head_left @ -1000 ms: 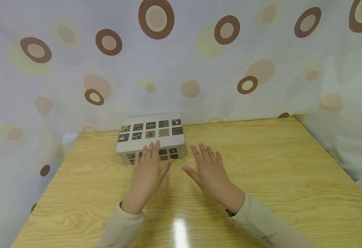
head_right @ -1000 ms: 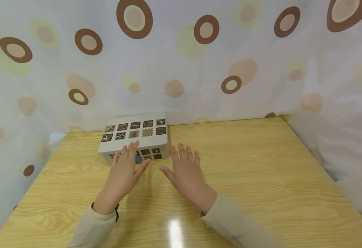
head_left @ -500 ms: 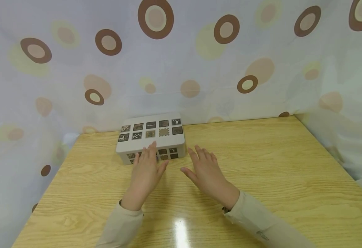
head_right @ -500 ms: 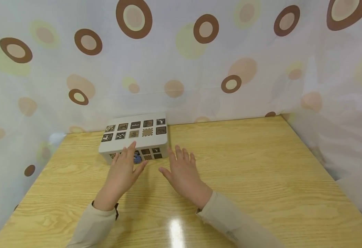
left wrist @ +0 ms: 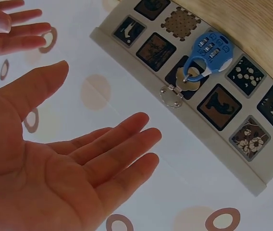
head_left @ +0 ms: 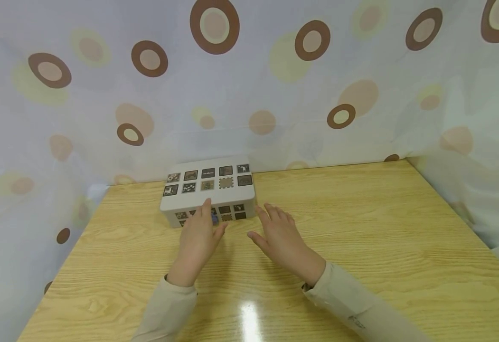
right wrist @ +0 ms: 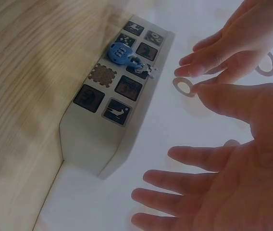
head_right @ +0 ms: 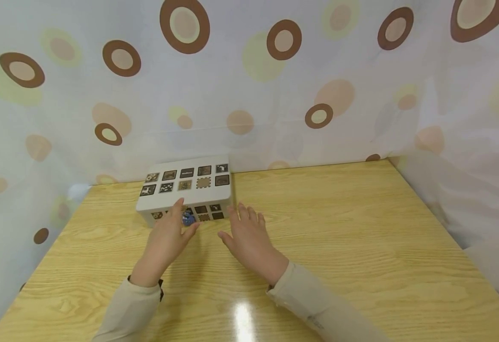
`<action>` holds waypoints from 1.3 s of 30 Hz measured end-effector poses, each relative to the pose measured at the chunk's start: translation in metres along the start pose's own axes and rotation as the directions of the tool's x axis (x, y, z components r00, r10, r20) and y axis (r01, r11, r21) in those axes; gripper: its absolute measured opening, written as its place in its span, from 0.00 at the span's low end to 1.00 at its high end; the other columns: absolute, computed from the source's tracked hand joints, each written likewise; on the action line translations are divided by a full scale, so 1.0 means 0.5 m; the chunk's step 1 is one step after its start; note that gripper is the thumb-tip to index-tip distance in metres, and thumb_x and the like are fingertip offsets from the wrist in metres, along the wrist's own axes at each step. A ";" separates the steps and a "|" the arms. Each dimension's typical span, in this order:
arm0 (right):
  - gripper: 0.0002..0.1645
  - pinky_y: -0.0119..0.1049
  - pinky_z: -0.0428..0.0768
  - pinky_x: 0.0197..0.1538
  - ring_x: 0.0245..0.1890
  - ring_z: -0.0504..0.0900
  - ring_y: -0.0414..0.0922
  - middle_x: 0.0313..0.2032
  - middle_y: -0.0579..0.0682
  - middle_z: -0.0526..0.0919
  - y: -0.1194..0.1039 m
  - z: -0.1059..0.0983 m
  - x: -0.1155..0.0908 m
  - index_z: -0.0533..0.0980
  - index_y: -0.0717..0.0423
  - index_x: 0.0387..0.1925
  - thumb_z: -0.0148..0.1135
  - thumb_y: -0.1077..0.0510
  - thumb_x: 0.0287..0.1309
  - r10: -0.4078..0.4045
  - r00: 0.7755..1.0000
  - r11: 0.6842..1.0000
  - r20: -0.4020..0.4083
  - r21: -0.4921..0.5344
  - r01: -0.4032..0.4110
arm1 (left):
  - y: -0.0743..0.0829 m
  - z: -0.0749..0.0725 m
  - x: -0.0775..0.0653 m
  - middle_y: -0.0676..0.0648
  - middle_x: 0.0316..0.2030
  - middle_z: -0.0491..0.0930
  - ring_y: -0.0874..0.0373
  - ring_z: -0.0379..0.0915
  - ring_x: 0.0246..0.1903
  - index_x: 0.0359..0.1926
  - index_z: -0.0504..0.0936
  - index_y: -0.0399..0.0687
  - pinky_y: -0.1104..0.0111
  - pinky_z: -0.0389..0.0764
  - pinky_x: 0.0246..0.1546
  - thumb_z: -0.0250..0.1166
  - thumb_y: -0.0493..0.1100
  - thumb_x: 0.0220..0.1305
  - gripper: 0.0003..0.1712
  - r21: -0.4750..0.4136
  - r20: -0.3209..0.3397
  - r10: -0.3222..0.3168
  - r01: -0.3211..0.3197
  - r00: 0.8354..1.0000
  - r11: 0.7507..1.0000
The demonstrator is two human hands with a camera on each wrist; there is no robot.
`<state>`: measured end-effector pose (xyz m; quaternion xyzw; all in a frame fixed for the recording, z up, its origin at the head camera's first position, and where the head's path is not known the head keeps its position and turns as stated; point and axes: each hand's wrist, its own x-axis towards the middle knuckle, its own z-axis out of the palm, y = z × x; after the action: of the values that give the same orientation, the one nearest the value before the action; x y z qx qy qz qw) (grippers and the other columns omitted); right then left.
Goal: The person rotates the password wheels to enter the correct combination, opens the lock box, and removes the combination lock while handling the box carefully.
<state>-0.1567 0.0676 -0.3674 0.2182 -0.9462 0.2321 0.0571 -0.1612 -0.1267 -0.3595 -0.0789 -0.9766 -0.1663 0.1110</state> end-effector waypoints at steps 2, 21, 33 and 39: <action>0.39 0.64 0.60 0.64 0.64 0.63 0.67 0.64 0.70 0.64 0.000 0.002 0.002 0.62 0.66 0.67 0.60 0.46 0.64 -0.002 1.000 1.000 0.005 0.002 0.002 | -0.003 0.000 0.002 0.27 0.51 0.75 0.35 0.77 0.45 0.65 0.60 0.24 0.49 0.78 0.49 0.66 0.48 0.63 0.41 -0.001 -0.003 -0.010 0.010 1.000 1.000; 0.38 0.60 0.63 0.65 0.63 0.66 0.64 0.63 0.67 0.67 -0.013 0.022 0.020 0.63 0.67 0.66 0.60 0.47 0.64 0.004 0.999 1.000 0.036 0.000 -0.004 | -0.029 0.014 0.023 0.32 0.49 0.77 0.39 0.77 0.46 0.59 0.71 0.33 0.52 0.82 0.40 0.69 0.45 0.60 0.32 -0.019 0.032 -0.103 0.104 0.994 0.994; 0.37 0.60 0.65 0.64 0.62 0.67 0.64 0.62 0.66 0.69 -0.029 0.027 0.029 0.63 0.67 0.65 0.60 0.48 0.65 -0.010 0.998 1.000 0.059 0.020 0.009 | -0.038 0.019 0.032 0.32 0.48 0.78 0.40 0.76 0.48 0.55 0.73 0.30 0.52 0.81 0.45 0.69 0.43 0.60 0.28 -0.010 0.085 -0.155 0.157 0.984 0.988; 0.37 0.60 0.65 0.64 0.62 0.67 0.64 0.62 0.66 0.69 -0.037 0.031 0.038 0.63 0.67 0.65 0.59 0.48 0.65 -0.010 0.997 1.000 0.072 0.020 0.008 | -0.045 0.022 0.038 0.32 0.45 0.79 0.40 0.78 0.45 0.56 0.72 0.29 0.53 0.82 0.42 0.69 0.43 0.59 0.30 -0.011 0.088 -0.165 0.166 0.982 0.986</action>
<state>-0.1658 0.0386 -0.3694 0.2313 -0.9442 0.2333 0.0217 -0.1858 -0.1415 -0.3719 -0.0056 -0.9822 -0.1802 0.0536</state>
